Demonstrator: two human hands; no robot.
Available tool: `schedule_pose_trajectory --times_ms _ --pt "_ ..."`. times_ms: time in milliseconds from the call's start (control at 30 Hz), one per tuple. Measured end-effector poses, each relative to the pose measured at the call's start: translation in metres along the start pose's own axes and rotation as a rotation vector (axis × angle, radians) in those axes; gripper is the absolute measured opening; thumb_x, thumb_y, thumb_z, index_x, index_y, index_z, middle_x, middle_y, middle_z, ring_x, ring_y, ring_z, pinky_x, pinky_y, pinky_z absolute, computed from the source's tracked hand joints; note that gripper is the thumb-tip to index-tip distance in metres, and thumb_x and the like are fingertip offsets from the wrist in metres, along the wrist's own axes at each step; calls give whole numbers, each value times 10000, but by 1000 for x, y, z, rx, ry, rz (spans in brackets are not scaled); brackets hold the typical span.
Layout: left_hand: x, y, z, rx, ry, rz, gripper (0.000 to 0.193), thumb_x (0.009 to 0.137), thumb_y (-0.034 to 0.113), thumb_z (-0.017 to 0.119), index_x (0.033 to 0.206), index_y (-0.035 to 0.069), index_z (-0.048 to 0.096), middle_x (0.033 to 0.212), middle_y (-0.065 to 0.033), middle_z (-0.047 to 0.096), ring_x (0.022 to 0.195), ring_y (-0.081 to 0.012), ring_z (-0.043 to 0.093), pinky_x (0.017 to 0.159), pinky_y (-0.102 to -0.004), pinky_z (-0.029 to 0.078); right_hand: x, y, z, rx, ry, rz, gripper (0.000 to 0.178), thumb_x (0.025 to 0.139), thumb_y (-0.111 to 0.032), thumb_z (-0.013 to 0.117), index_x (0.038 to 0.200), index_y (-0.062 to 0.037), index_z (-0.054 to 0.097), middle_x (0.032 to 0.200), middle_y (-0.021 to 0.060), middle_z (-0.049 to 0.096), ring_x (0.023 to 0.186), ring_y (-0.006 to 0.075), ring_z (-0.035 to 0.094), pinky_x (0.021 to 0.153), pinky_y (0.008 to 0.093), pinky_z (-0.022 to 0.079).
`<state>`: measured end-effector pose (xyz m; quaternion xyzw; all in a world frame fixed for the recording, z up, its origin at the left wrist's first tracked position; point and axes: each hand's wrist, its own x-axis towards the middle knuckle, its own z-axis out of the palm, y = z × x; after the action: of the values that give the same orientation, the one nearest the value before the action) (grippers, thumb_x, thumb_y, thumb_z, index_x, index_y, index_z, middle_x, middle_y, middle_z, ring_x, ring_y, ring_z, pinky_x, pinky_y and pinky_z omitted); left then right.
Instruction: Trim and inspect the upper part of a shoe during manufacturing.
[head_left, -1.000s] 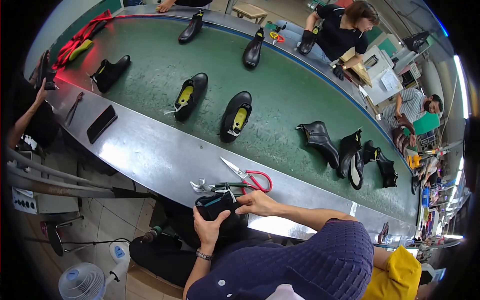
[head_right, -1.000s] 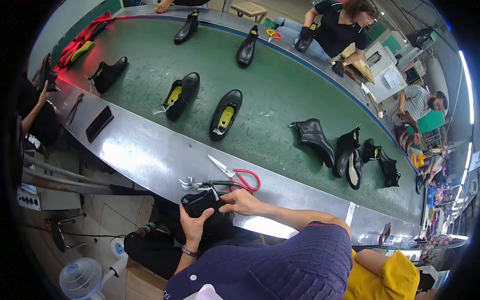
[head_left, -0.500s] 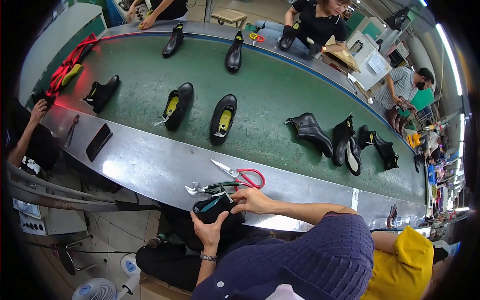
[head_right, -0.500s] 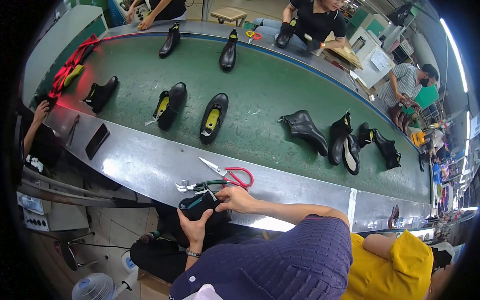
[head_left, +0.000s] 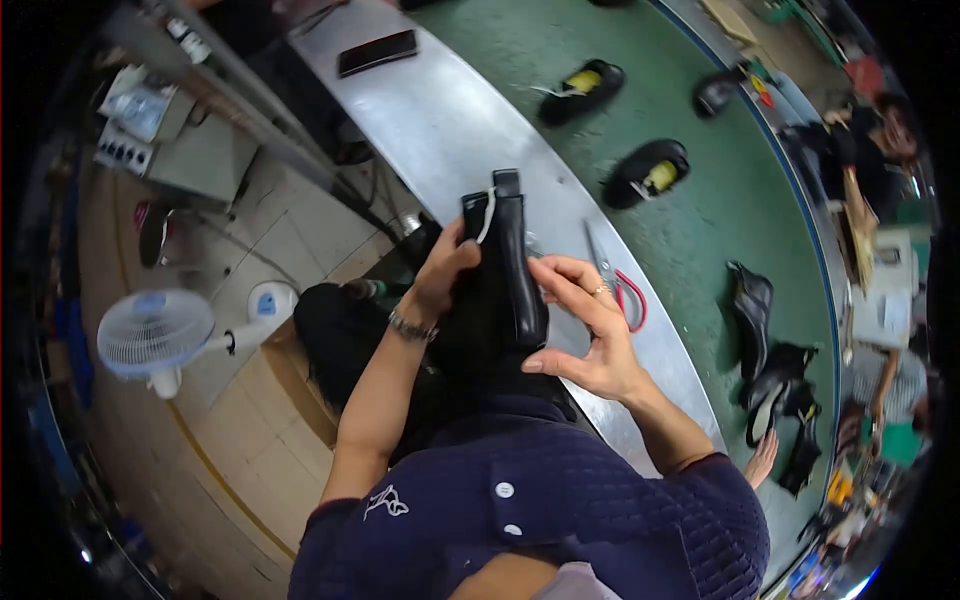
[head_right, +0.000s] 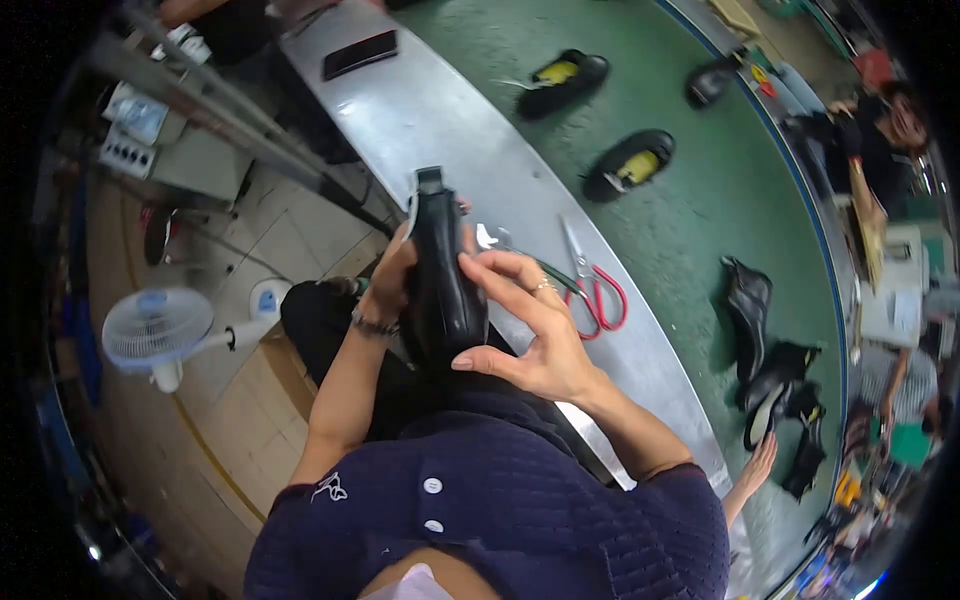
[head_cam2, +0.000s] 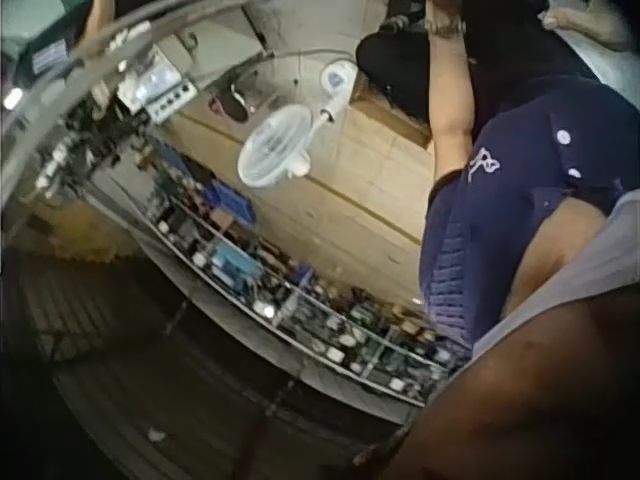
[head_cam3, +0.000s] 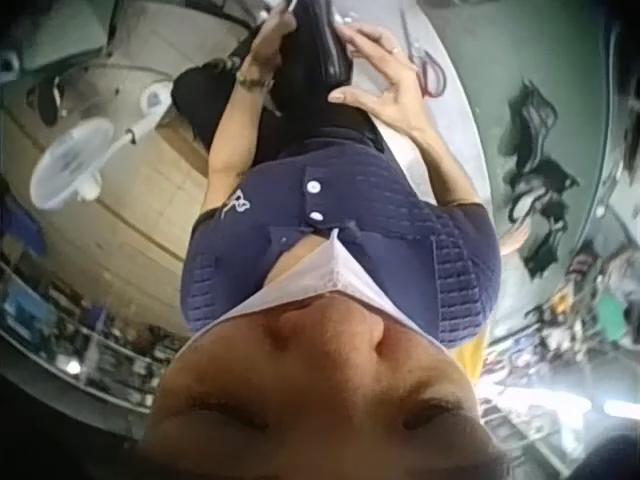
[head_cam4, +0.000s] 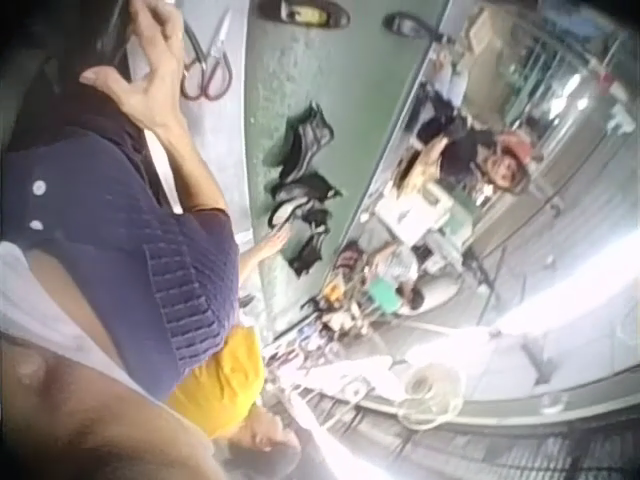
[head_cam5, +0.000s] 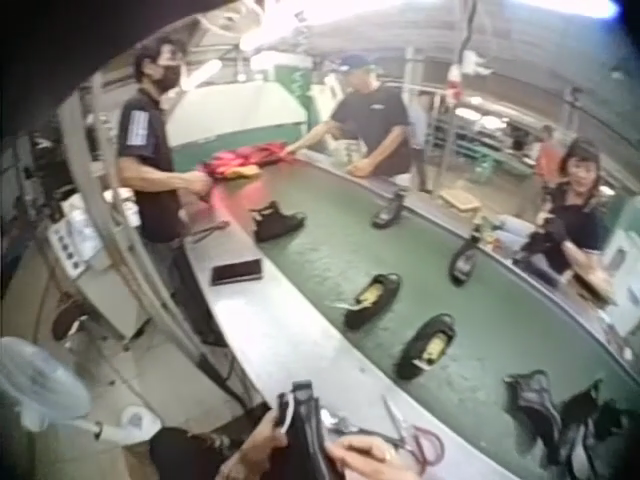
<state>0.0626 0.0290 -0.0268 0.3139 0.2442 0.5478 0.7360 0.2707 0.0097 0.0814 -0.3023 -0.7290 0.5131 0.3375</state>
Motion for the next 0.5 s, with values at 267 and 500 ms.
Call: schedule_pose_trajectory --times_ms 267,500 --pt "17 10 -12 -79 -156 -28 890 840 592 609 1405 -15 286 1044 -109 570 946 -173 602 797 -311 532 16 13 15 -125 24 -7 831 641 -241 860 1356 -13 502 1316 132 472 1184 237 480 943 337 430" --pt "21 11 -22 -121 -183 18 924 840 587 615 1439 -8 241 1058 -111 566 945 -170 602 778 -305 532 26 12 15 -122 -5 2 802 652 -230 855 1345 -13 514 1321 127 472 1193 239 483 939 337 439"
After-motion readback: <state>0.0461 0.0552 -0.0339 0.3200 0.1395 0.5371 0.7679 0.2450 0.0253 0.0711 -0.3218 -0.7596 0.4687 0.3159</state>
